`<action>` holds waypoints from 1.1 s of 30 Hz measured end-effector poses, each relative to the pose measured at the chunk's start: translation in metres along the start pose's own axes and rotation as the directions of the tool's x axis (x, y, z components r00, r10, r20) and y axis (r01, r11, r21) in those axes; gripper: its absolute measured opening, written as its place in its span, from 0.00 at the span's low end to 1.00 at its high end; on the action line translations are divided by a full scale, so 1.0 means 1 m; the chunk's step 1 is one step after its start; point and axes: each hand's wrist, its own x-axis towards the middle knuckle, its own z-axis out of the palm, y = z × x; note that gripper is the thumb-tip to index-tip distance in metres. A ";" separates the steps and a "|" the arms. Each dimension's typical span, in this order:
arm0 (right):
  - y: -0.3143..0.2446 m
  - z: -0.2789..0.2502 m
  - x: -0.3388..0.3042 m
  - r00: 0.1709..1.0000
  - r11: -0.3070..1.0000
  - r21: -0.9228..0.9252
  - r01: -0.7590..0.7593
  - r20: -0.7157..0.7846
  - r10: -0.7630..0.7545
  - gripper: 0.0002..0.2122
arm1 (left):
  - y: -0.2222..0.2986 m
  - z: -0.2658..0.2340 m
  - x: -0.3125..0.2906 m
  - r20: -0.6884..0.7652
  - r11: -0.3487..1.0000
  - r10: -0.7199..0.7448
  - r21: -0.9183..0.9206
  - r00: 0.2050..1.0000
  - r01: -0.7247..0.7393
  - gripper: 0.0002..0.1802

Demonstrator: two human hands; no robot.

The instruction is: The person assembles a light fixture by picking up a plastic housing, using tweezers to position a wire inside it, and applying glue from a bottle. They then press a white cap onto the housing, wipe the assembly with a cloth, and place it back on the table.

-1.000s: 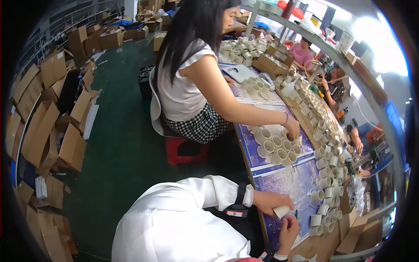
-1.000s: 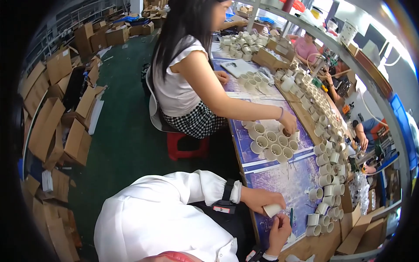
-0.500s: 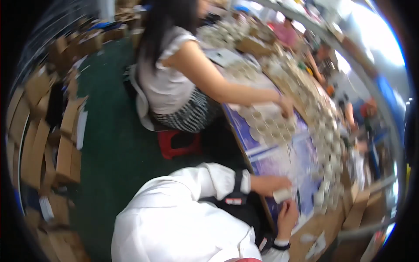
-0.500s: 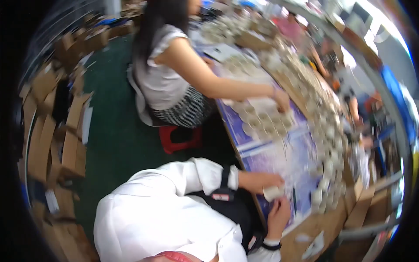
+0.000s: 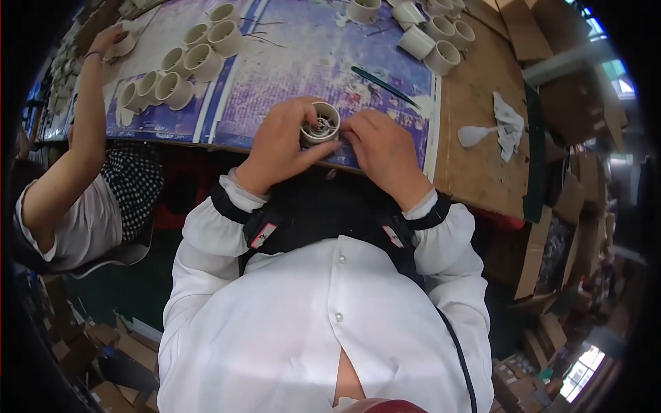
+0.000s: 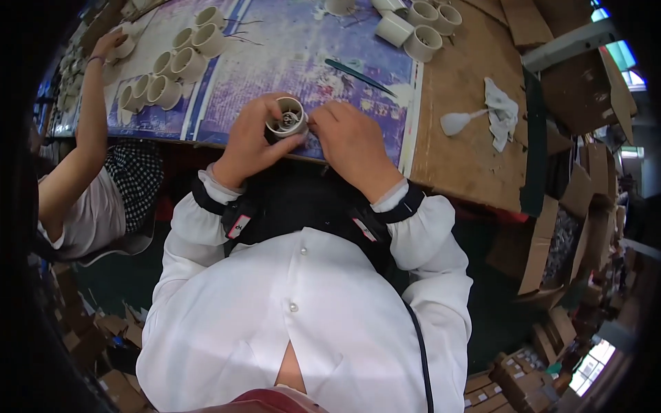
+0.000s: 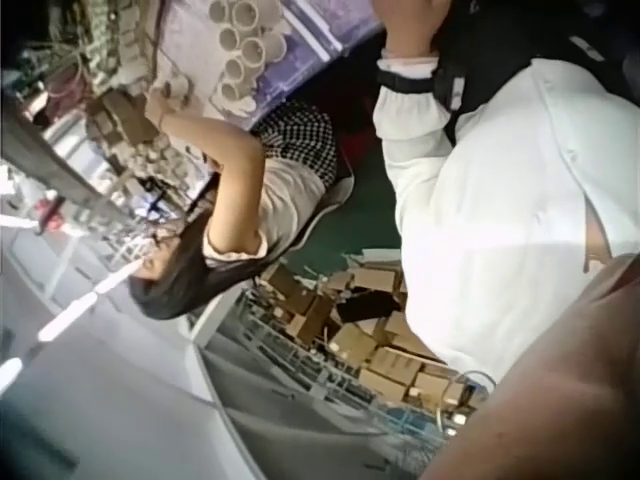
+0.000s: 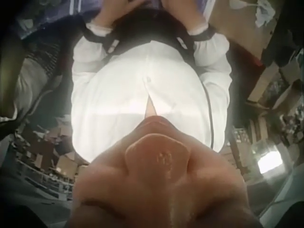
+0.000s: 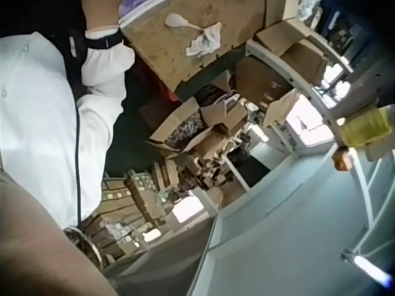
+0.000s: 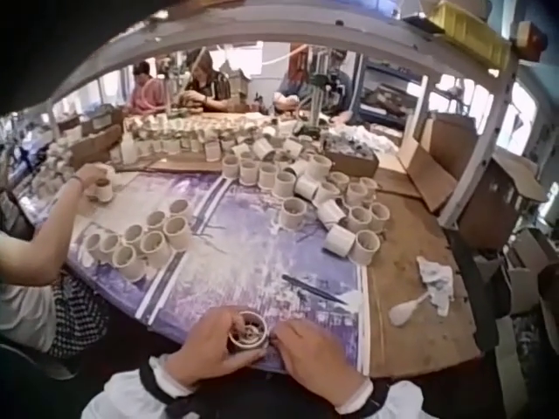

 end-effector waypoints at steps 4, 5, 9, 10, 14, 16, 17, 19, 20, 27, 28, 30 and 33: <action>0.004 0.002 -0.006 1.000 1.000 -0.002 -0.018 0.006 0.018 0.05 | 0.003 0.006 0.001 -0.071 0.996 -0.070 -0.055 0.995 0.066 0.30; 0.004 0.003 -0.008 1.000 1.000 -0.004 -0.023 0.008 0.023 0.05 | 0.006 0.003 0.002 -0.091 0.997 -0.067 -0.033 0.994 0.064 0.31; 0.003 0.005 -0.009 0.999 0.999 0.027 -0.023 -0.044 0.024 0.07 | 0.011 -0.001 0.008 -0.085 0.997 -0.067 0.021 0.994 0.069 0.33; 0.004 0.006 -0.010 0.999 0.999 0.029 -0.026 -0.044 0.027 0.07 | 0.011 -0.002 0.009 -0.075 0.997 -0.067 0.037 0.995 0.070 0.34; 0.008 0.008 -0.013 0.996 0.997 0.013 0.080 -0.052 -0.079 0.11 | 0.010 -0.005 0.011 -0.073 0.995 -0.097 0.006 0.993 0.097 0.32; 0.006 0.006 -0.015 0.991 0.990 -0.067 0.124 -0.039 -0.127 0.14 | 0.012 -0.003 0.012 -0.078 0.995 -0.100 0.005 0.992 0.101 0.32; 0.005 0.005 -0.015 0.988 0.983 -0.107 0.147 -0.032 -0.152 0.15 | 0.014 -0.003 0.013 -0.086 0.995 -0.101 0.005 0.991 0.102 0.31; 0.002 0.004 -0.014 0.989 0.981 -0.125 0.146 -0.018 -0.149 0.15 | 0.015 -0.002 0.014 -0.094 0.995 -0.103 0.005 0.990 0.104 0.31; 0.000 0.003 -0.013 0.989 0.979 -0.143 0.145 -0.003 -0.147 0.15 | 0.015 -0.001 0.014 -0.088 0.992 -0.123 0.002 0.989 0.124 0.30; -0.001 0.001 -0.012 0.991 0.981 -0.138 0.133 0.046 -0.127 0.14 | 0.011 0.012 0.015 -0.177 0.978 -0.175 0.079 0.968 0.191 0.28; -0.001 0.001 -0.012 0.993 0.985 -0.125 0.118 0.048 -0.112 0.14 | 0.010 0.013 0.016 -0.197 0.978 -0.163 0.101 0.967 0.185 0.28; 0.001 -0.002 -0.010 0.993 0.987 -0.117 0.107 0.055 -0.101 0.13 | 0.009 0.015 0.017 -0.236 0.974 -0.136 0.145 0.962 0.173 0.27; 0.012 -0.019 0.002 0.999 0.995 0.097 0.028 0.029 -0.030 0.10 | 0.011 0.012 0.017 -0.217 0.970 -0.142 0.166 0.966 0.180 0.27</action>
